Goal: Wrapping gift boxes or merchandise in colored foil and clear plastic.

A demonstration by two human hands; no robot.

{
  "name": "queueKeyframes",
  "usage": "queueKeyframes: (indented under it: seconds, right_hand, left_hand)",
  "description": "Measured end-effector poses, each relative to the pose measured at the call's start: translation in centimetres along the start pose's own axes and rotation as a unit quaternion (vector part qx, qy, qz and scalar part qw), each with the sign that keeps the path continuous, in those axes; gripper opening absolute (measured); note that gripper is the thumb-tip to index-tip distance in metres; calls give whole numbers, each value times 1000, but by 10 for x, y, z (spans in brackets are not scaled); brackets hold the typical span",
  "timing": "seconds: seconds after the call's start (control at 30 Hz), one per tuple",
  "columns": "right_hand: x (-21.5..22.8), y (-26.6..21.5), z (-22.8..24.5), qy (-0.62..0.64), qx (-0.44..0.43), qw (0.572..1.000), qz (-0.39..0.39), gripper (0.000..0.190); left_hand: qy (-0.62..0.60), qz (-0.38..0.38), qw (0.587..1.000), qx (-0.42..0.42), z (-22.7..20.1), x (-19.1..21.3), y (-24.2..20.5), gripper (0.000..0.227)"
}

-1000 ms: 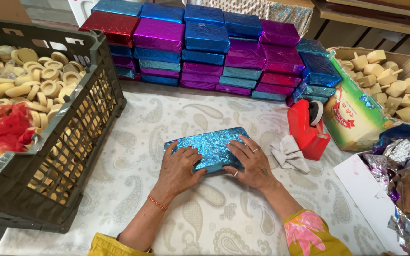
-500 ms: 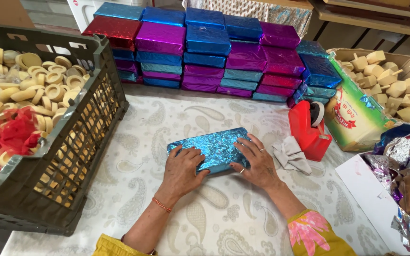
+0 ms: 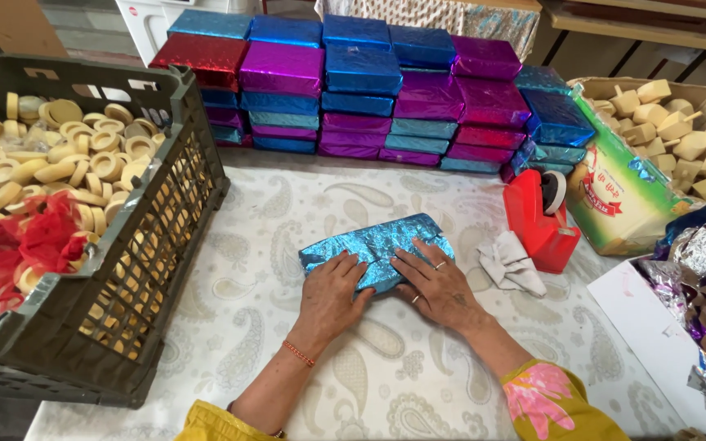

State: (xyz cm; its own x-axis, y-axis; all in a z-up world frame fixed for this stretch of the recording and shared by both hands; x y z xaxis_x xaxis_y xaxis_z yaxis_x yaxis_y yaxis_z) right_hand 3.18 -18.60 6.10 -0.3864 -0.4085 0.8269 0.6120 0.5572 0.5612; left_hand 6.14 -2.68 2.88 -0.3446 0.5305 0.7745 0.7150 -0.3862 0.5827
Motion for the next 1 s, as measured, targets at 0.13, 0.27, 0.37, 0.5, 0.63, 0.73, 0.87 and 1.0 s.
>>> queueKeyframes:
  seconds: [0.13, 0.27, 0.37, 0.5, 0.63, 0.73, 0.87, 1.0]
  right_hand:
    - [-5, -6, -12, 9, -15, 1000, -16, 45]
    - [-2, -8, -14, 19, -31, 999, -21, 42]
    - [-2, -7, -15, 21, -29, 999, -18, 41]
    - [-1, -9, -17, 22, -26, 999, -35, 37]
    - [2, -10, -19, 22, -34, 999, -31, 36]
    - [1, -10, -21, 24, -34, 998, -36, 36]
    - [3, -15, -29, 19, -61, 996, -64, 36]
    - [-2, -22, -42, 24, -91, 994, -61, 47]
  left_hand:
    - [-14, 47, 998, 49, 2, 16, 7, 52]
    - [23, -51, 998, 17, -2, 43, 9, 71]
    - [43, -3, 999, 30, 4, 33, 9, 53]
    - [37, 42, 997, 46, 10, 23, 7, 38]
    - [36, 63, 996, 53, 9, 27, 9, 35]
    - [29, 73, 995, 58, 9, 31, 11, 34]
    - [12, 86, 994, 73, 10, 32, 11, 38]
    - [26, 59, 997, 52, 11, 29, 9, 50]
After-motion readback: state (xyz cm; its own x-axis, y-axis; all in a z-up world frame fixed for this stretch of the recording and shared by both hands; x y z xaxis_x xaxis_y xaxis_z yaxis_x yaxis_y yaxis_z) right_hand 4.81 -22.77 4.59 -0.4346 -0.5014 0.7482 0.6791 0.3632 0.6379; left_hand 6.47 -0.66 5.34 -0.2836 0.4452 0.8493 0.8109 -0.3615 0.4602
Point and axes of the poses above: each hand's wrist, its own y-axis towards the middle knuckle, its own x-axis out of the back of the hand, z = x × y, the point moved 8 cm from there along y, towards the middle knuckle, and after that the axes turned 10 degrees about y, right-handed, at the moved point
